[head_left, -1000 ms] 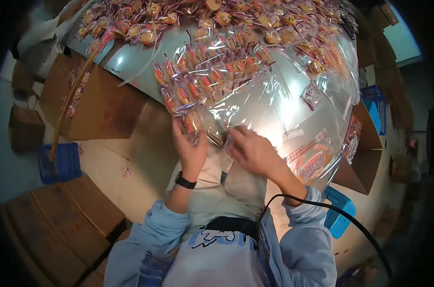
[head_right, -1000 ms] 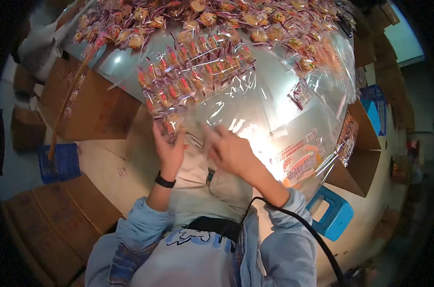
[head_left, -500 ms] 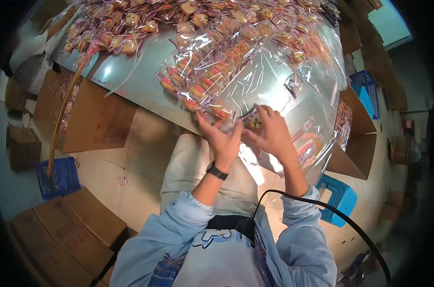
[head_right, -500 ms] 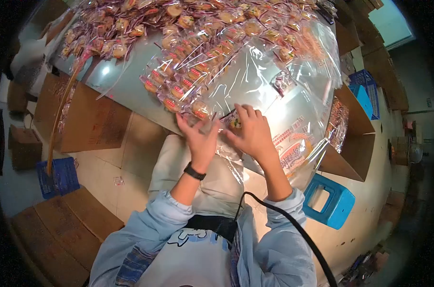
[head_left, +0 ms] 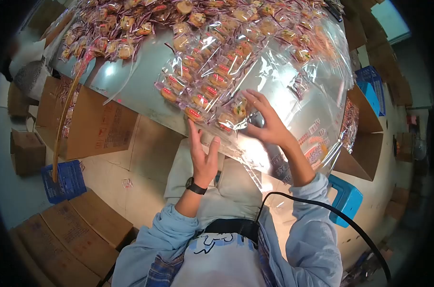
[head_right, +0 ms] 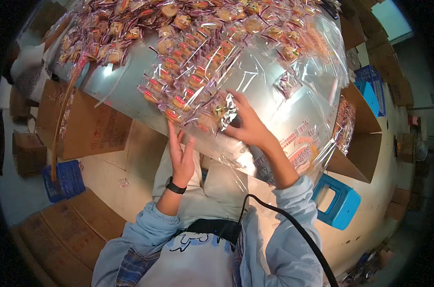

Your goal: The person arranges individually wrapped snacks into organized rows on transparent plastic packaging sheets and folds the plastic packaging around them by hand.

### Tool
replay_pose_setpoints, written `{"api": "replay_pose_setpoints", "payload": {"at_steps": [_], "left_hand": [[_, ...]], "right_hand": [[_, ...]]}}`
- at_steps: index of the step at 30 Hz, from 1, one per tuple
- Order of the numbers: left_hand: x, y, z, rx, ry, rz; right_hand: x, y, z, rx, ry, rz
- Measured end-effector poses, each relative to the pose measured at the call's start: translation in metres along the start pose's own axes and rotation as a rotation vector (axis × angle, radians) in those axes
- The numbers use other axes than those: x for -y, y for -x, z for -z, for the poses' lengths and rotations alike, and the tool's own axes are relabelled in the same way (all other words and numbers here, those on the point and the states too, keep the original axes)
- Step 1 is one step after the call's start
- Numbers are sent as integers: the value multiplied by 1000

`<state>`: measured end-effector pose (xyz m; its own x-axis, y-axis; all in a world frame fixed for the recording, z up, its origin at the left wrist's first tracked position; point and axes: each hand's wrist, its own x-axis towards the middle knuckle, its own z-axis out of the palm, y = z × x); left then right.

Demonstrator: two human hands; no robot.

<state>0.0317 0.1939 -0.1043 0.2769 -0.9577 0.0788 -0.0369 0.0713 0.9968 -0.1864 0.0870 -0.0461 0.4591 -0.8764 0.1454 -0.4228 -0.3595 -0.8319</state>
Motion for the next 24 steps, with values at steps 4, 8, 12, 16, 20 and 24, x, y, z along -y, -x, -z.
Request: {"api": "replay_pose_setpoints", "payload": {"at_steps": [4, 8, 12, 16, 20, 24], "left_hand": [[-2, -4, -2, -25, 44, 10], [2, -8, 15, 11, -6, 5], [1, -11, 18, 32, 25, -1], [5, -9, 22, 74, 30, 24], [4, -9, 26, 133, 12, 82], [0, -12, 27, 124, -3, 56]], "right_hand": [[3, 9, -18, -89, -24, -197], [26, 6, -18, -3, 173, 30], [33, 3, -17, -3, 268, 183], [26, 20, -30, 25, 328, 160], [21, 26, -30, 4, 386, 188], [-3, 30, -28, -21, 388, 309]]}}
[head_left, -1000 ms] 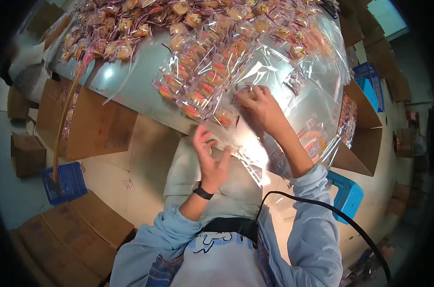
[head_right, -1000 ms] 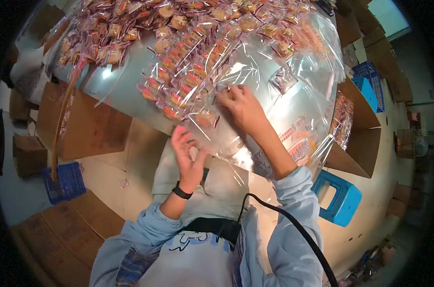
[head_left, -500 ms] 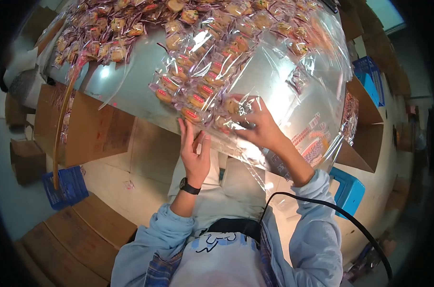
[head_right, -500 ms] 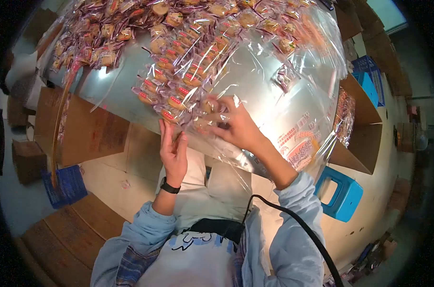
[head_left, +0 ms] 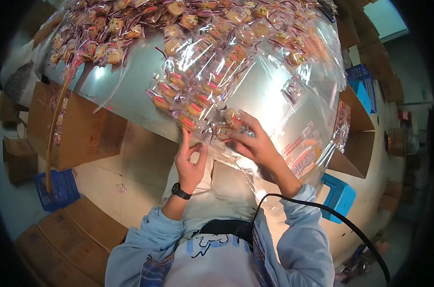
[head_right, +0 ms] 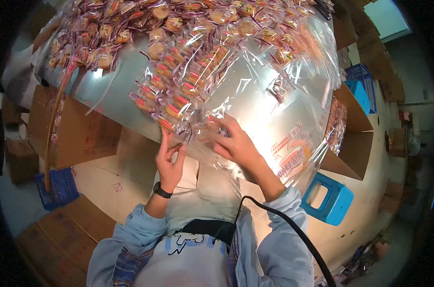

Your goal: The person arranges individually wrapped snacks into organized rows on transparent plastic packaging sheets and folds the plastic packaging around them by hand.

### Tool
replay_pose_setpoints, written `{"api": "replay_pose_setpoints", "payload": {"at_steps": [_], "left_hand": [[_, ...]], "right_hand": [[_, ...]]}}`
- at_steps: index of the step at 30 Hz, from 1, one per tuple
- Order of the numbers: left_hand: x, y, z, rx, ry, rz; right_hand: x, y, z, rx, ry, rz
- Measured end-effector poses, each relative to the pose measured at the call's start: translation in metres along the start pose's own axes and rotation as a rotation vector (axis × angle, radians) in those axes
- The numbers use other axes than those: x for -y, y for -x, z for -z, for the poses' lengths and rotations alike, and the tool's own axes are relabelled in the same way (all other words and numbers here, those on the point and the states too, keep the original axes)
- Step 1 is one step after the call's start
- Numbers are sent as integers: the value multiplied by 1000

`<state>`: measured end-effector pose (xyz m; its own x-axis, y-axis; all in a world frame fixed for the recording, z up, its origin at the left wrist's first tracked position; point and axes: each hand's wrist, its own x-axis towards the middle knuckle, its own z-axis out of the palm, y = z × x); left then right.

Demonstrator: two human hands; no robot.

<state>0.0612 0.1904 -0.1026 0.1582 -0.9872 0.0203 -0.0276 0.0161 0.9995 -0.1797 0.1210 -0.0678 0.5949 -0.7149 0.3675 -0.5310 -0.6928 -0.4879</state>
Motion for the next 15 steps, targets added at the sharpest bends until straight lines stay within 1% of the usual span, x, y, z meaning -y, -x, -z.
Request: {"api": "replay_pose_setpoints", "payload": {"at_steps": [3, 5, 7, 8, 9, 10, 11, 13, 14, 15], "left_hand": [[-5, 1, 4, 29, -20, 9], [-14, 2, 8, 73, -29, 46], [-7, 6, 1, 44, -39, -5], [-5, 4, -3, 30, -43, -39], [-6, 3, -4, 25, 41, 22], [-9, 6, -4, 18, 126, 86], [-11, 7, -4, 11, 211, 152], [-11, 5, -8, -33, 288, 187], [-11, 5, -9, -57, 326, 206], [-17, 6, -11, -56, 344, 216]], "right_hand": [[-10, 2, -2, -49, -96, 154], [2, 3, -13, -101, -407, -174], [10, -3, -9, -51, -467, -304], [9, -9, 2, 19, -368, -258], [9, -17, 10, 87, -267, -208], [9, -21, 13, 226, -106, -152], [12, -24, 12, 231, -35, -107], [21, -25, 7, 232, 111, -21], [23, -25, 5, 222, 102, -52], [20, -25, 6, 195, -42, -105]]}}
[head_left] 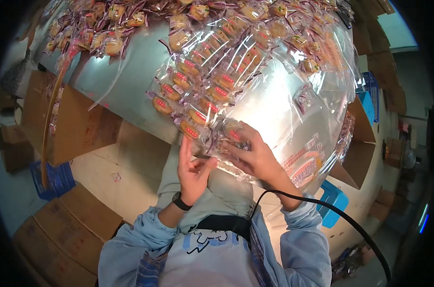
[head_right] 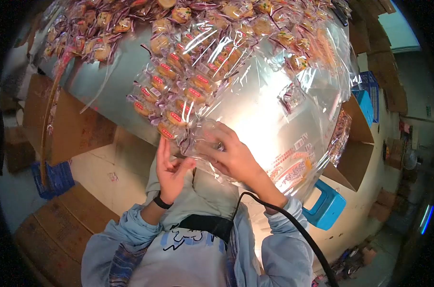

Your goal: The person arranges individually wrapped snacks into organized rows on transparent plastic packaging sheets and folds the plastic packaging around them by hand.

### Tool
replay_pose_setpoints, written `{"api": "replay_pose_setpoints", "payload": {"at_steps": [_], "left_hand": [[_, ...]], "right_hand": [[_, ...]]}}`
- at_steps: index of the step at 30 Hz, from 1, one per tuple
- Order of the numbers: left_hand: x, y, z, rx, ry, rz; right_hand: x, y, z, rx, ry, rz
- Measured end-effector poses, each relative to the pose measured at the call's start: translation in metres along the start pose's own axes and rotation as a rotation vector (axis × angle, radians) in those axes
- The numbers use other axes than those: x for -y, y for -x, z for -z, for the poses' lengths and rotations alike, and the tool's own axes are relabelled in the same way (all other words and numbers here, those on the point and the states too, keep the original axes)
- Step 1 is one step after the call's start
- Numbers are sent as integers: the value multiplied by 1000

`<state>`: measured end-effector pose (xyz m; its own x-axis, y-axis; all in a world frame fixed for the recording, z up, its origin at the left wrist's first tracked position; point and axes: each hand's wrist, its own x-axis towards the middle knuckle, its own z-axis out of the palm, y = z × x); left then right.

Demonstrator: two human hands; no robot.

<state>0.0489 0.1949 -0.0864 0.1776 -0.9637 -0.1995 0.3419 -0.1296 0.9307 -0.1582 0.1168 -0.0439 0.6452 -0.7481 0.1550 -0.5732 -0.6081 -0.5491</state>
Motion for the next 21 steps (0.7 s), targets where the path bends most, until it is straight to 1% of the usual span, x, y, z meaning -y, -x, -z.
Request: {"api": "replay_pose_setpoints", "payload": {"at_steps": [2, 4, 5, 6, 8, 9, 12, 13, 15, 18, 21], "left_hand": [[-13, 6, -12, 5, 33, 14], [-14, 13, -24, -17, 89, 115], [-15, 18, -26, -29, 118, 169], [-15, 21, -26, 2, 57, 206], [-16, 27, -27, 63, -57, 272], [-14, 30, -31, -3, -4, 267], [-14, 27, -26, -5, 52, 310], [-11, 28, -27, 2, 44, 269], [-6, 34, -29, 15, 27, 192], [-9, 34, -26, 54, 61, 387], [-23, 31, -31, 13, 29, 444]], "right_hand": [[-10, 4, 7, -46, -293, -71], [-17, 6, 8, -145, -405, -90], [-13, 9, 4, -176, -492, -187], [-6, 10, 1, -208, -576, -284], [4, 10, -7, -221, -420, -247], [8, 12, -7, -230, -341, -223], [18, 17, -4, -132, -251, -315], [19, 12, -2, -213, -51, -176], [26, 6, 2, -232, -31, -170], [24, 8, -2, -265, 43, -153], [25, 6, 2, -296, 58, -137]]}}
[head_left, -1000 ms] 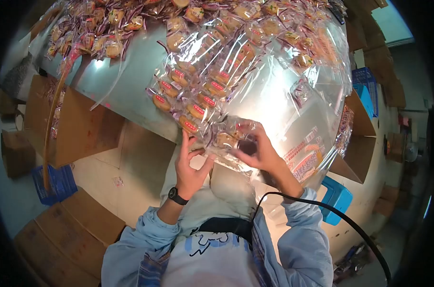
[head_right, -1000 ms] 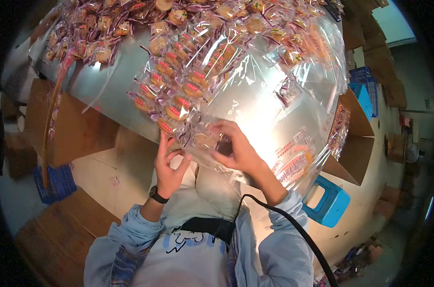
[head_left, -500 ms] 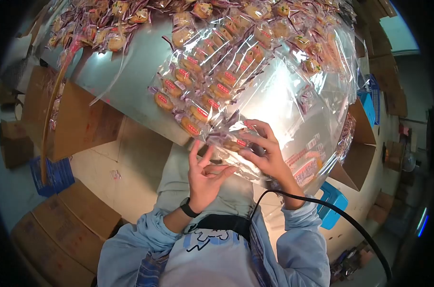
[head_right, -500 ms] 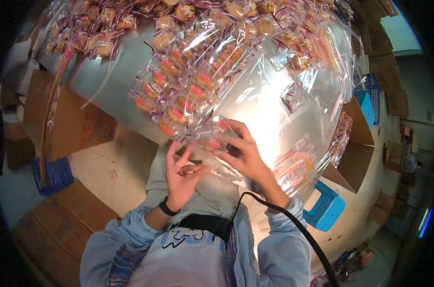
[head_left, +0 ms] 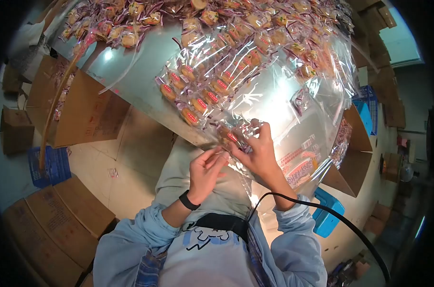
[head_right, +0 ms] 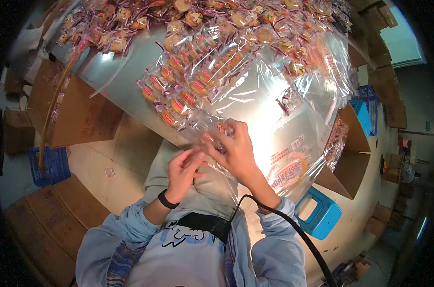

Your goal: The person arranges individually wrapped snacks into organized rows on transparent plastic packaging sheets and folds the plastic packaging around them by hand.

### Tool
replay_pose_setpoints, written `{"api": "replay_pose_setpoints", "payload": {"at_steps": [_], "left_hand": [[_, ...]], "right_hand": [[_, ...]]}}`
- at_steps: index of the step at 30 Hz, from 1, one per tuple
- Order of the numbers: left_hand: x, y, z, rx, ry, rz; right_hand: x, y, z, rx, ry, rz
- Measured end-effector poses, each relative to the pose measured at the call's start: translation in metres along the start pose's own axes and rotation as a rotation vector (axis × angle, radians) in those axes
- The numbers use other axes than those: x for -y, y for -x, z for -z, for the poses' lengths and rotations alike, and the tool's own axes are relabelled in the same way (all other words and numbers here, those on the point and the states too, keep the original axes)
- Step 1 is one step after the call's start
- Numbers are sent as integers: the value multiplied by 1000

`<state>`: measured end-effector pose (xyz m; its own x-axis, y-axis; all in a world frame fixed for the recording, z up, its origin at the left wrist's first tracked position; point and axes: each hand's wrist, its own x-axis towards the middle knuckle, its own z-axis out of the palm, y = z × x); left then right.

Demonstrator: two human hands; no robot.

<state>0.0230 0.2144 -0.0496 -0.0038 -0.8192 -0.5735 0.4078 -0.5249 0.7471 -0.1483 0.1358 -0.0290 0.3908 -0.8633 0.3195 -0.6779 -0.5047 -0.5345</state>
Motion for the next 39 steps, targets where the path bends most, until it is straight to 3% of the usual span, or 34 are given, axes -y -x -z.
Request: {"api": "replay_pose_setpoints", "payload": {"at_steps": [3, 9, 12, 15, 17, 18, 20, 23, 24, 28, 31, 34, 36, 39], "left_hand": [[-3, -3, 1, 117, -17, 97], [1, -7, 6, 149, -168, -64], [5, -11, 21, 137, -535, -257], [-5, -9, 27, 20, -849, -653], [-1, -8, 25, -72, -818, -748], [1, -9, 25, -115, -803, -795], [12, -17, 28, -55, -671, -779], [16, -19, 35, 28, -561, -699], [19, -20, 44, 52, -544, -681], [23, -13, 32, 29, -113, -692], [16, -13, 23, -155, -276, -600], [15, -14, 23, -190, -249, -484], [18, -17, 32, -222, -285, -508], [21, -20, 43, -174, -362, -683]], "right_hand": [[-4, -5, -1, 121, -134, 23], [-25, -11, -7, 229, -344, 24], [-22, -8, -12, 163, -526, -87], [-29, 4, -30, 101, -636, -217], [-34, 11, -39, 126, -685, -325], [-33, 10, -39, 152, -624, -253], [-31, 8, -37, 199, -499, -113], [-17, 10, -30, 293, -700, -49], [-10, 11, -28, 326, -1066, -213], [-20, 13, -47, 393, -987, -192], [-20, 5, -51, 307, -932, -217], [-21, -2, -56, 166, -724, -86], [-16, -8, -49, 104, -539, 43], [-20, -2, -49, 269, -599, -9]]}}
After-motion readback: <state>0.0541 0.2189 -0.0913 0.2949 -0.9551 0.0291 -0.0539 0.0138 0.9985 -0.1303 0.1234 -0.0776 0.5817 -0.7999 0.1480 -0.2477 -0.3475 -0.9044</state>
